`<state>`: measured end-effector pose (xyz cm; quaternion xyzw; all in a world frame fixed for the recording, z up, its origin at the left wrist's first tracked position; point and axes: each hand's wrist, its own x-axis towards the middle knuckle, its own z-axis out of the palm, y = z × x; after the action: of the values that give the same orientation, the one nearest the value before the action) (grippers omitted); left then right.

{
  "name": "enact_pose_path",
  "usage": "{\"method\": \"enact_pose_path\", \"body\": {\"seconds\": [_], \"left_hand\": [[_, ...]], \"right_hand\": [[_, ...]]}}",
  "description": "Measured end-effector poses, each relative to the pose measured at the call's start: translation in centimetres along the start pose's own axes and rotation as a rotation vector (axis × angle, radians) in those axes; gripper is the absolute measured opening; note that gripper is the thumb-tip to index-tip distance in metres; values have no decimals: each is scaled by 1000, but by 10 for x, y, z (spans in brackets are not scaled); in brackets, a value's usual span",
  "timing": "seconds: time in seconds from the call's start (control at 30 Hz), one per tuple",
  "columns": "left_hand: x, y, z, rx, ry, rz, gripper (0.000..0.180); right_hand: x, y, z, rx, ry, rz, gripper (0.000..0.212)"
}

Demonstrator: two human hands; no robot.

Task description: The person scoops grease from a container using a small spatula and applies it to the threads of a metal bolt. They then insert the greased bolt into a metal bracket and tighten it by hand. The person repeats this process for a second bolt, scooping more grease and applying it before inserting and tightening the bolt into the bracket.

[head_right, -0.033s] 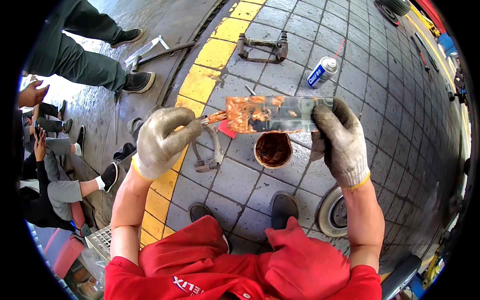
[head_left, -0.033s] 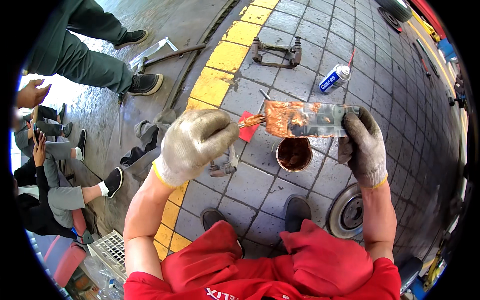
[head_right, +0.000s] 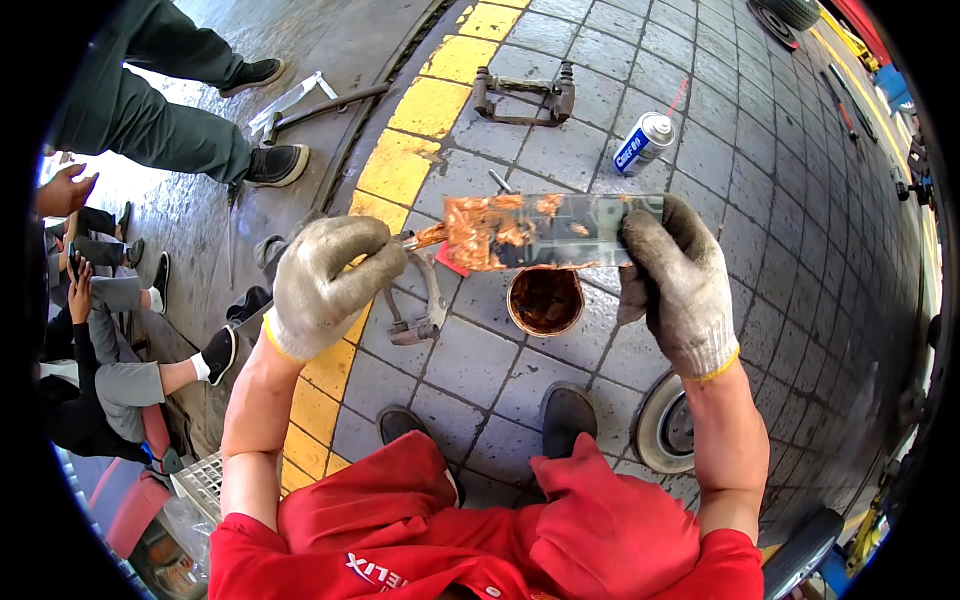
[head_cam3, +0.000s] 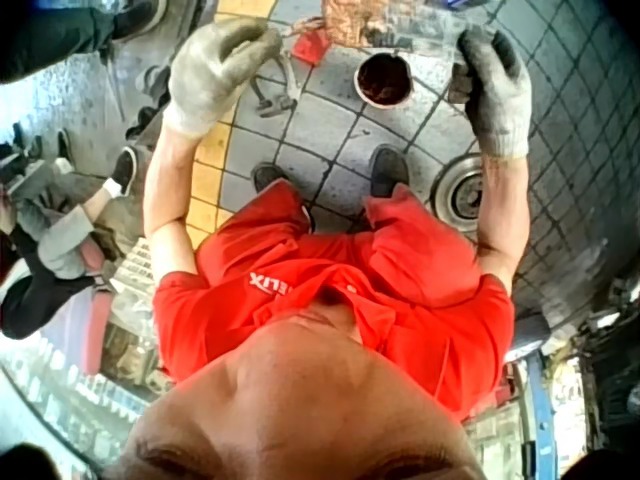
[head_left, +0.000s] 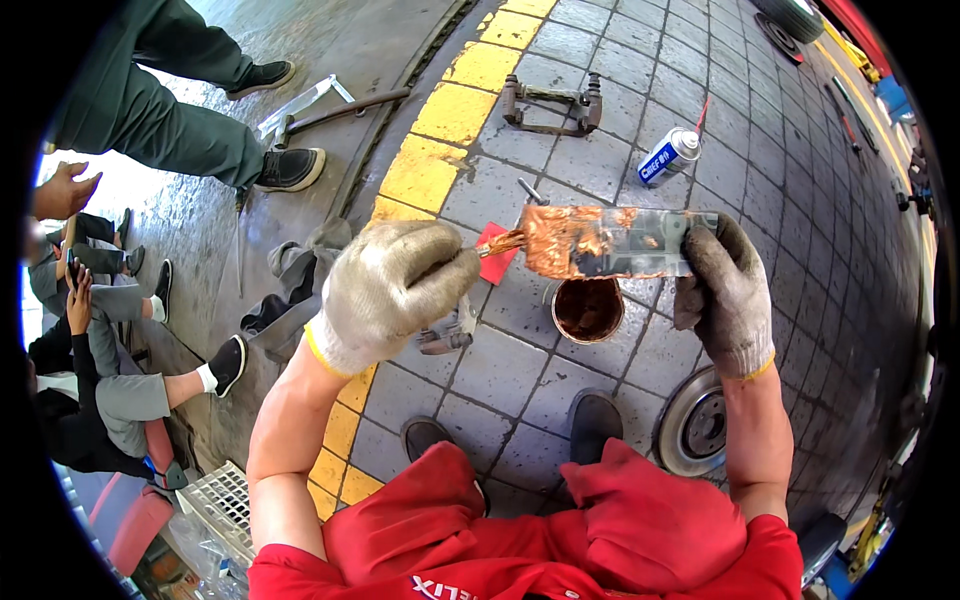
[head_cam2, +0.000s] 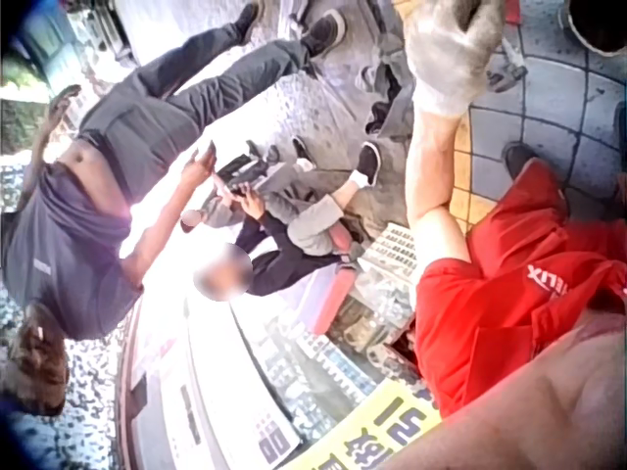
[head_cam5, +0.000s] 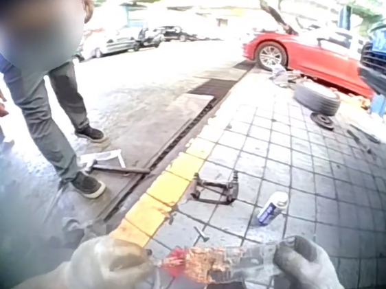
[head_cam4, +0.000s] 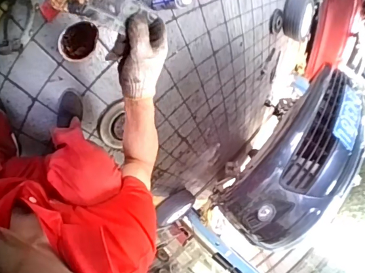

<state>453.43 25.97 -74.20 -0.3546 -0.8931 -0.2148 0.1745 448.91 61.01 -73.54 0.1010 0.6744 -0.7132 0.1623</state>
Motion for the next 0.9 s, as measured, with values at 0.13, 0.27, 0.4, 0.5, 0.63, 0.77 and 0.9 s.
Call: {"method": "enact_pose_path", "body": {"seconds": [0.13,0.27,0.4,0.5,0.63,0.77,0.9], "left_hand": [[3,9,-2,105,-71,84,32],[3,13,4,152,-76,128,38],[1,12,-1,106,-104,124,40],[-1,12,0,112,-103,124,41],[-1,14,6,163,-101,190,40],[1,18,9,211,-138,235,39],[3,18,12,211,-171,249,40]], "right_hand": [[-15,-7,15,-53,-8,5,27],[-24,-6,20,-208,-2,-84,22],[-12,1,5,-339,61,-219,19],[-15,-7,4,-293,121,-228,18],[-31,-18,15,-258,29,-138,21],[-25,-13,10,-344,34,-168,20],[-29,-19,5,-344,42,-218,18]]}}
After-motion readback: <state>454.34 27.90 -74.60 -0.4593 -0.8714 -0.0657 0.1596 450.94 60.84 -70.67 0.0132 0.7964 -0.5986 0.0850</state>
